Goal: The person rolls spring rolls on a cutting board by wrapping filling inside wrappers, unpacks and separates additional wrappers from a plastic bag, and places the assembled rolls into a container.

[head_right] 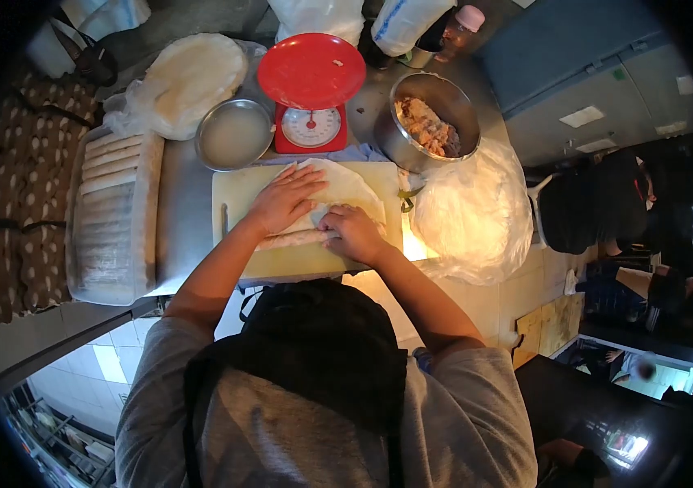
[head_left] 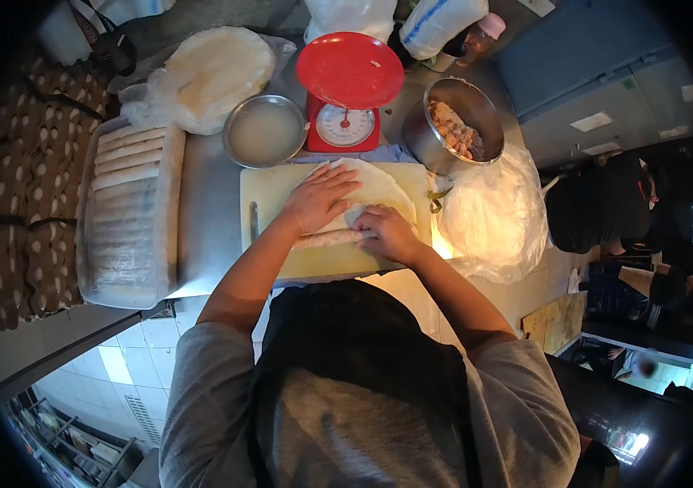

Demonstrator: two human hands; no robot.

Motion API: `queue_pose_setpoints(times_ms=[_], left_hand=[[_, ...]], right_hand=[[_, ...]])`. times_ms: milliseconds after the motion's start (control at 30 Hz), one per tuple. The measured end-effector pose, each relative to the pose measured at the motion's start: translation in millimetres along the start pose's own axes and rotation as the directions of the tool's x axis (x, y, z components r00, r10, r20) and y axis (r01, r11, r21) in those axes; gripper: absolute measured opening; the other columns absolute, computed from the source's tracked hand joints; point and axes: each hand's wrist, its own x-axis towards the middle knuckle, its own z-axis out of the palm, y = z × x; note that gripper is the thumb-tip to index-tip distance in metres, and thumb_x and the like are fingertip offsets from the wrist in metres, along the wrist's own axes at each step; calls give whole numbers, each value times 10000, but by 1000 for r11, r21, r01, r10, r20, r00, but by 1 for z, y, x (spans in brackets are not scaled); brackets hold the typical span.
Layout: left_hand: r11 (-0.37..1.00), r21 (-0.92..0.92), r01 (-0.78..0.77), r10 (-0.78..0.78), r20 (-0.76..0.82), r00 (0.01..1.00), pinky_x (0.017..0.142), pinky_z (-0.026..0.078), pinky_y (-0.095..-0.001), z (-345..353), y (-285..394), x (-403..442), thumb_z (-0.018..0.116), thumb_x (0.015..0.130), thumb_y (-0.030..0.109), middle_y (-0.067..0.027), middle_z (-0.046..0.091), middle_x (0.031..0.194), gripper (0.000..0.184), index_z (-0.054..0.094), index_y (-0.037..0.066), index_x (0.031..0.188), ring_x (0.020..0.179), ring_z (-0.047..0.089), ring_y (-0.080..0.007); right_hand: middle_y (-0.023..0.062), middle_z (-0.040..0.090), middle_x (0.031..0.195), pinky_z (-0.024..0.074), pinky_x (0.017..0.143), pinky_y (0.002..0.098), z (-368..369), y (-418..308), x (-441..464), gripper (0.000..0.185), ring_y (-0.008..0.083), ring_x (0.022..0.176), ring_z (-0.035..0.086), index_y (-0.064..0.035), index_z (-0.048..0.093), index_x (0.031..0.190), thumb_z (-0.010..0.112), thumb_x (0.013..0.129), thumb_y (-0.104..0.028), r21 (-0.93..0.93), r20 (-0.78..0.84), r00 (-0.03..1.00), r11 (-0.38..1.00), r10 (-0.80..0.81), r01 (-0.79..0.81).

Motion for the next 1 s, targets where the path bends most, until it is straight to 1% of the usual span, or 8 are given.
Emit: queue_pose_setpoints(times_ms=[233, 333, 433, 633, 733, 833, 933, 1000], left_hand=[[997, -52, 50, -48, 25, 999, 1171, 164, -411, 3, -5, 1, 431, 965, 265, -45, 454, 1431, 375, 561, 162, 1301, 1380, 326, -217], [998, -55, 40, -40, 4, 999, 1173, 158, -402, 5, -7, 1, 408, 975, 280, -38, 455, 1431, 373, 572, 163, 1290, 1382, 321, -204], [997, -65, 28, -28, -2, 1000, 1168, 166, -414, 6, -8, 2, 405, 975, 269, -50, 462, 1426, 378, 567, 164, 1299, 1380, 331, -220], [994, -92, 62, -59, 38, 998, 1170, 152, -404, 5, -8, 2, 373, 984, 278, -48, 457, 1431, 388, 569, 159, 1296, 1386, 321, -217], [992, -107, 67, -63, 46, 997, 1171, 146, -399, 4, -11, 2, 361, 986, 289, -47, 453, 1434, 395, 571, 158, 1295, 1386, 319, -218], [991, -117, 61, -56, 51, 997, 1171, 143, -397, 5, -12, 5, 341, 990, 309, -48, 451, 1437, 411, 571, 158, 1296, 1387, 318, -218], [986, -153, 64, -55, 58, 997, 1170, 141, -404, 6, -14, 2, 320, 992, 331, -51, 447, 1440, 434, 564, 158, 1305, 1393, 307, -222], [976, -207, 62, -49, 68, 996, 1169, 140, -411, 5, -17, 3, 306, 992, 346, -52, 444, 1442, 450, 557, 157, 1314, 1398, 298, -224]], right_hand=[[110, 600, 917, 474, 807, 403, 15, -21, 18, 355, 326, 904, 588, -73, 626, 896, 779, 582, -134, 90, -83, 993, 992, -82, 89], [110, 601, 921, 474, 815, 410, 22, -21, 16, 394, 326, 900, 588, -67, 632, 909, 796, 555, -124, 89, -76, 997, 996, 9, -2], [113, 602, 924, 474, 817, 411, 23, -18, 17, 394, 323, 900, 587, -64, 634, 905, 798, 552, -126, 100, -26, 1000, 995, -16, 19], [108, 611, 890, 479, 792, 404, 36, -39, 31, 349, 308, 885, 594, -69, 632, 876, 779, 561, -109, 168, -135, 989, 983, -56, 78], [105, 618, 868, 482, 778, 405, 42, -41, 32, 365, 307, 864, 601, -72, 632, 874, 787, 546, -101, 169, -78, 996, 985, 49, -35], [101, 625, 862, 485, 765, 403, 40, -40, 34, 357, 304, 851, 609, -75, 630, 871, 780, 549, -91, 159, -50, 998, 987, 33, -25], [95, 629, 858, 488, 763, 396, 51, -47, 39, 331, 294, 861, 613, -82, 628, 855, 776, 560, -92, 287, -110, 993, 958, 50, -16], [90, 632, 870, 491, 766, 394, 56, -50, 40, 350, 289, 868, 615, -84, 632, 866, 795, 557, -109, 236, -97, 994, 971, 53, -28]])
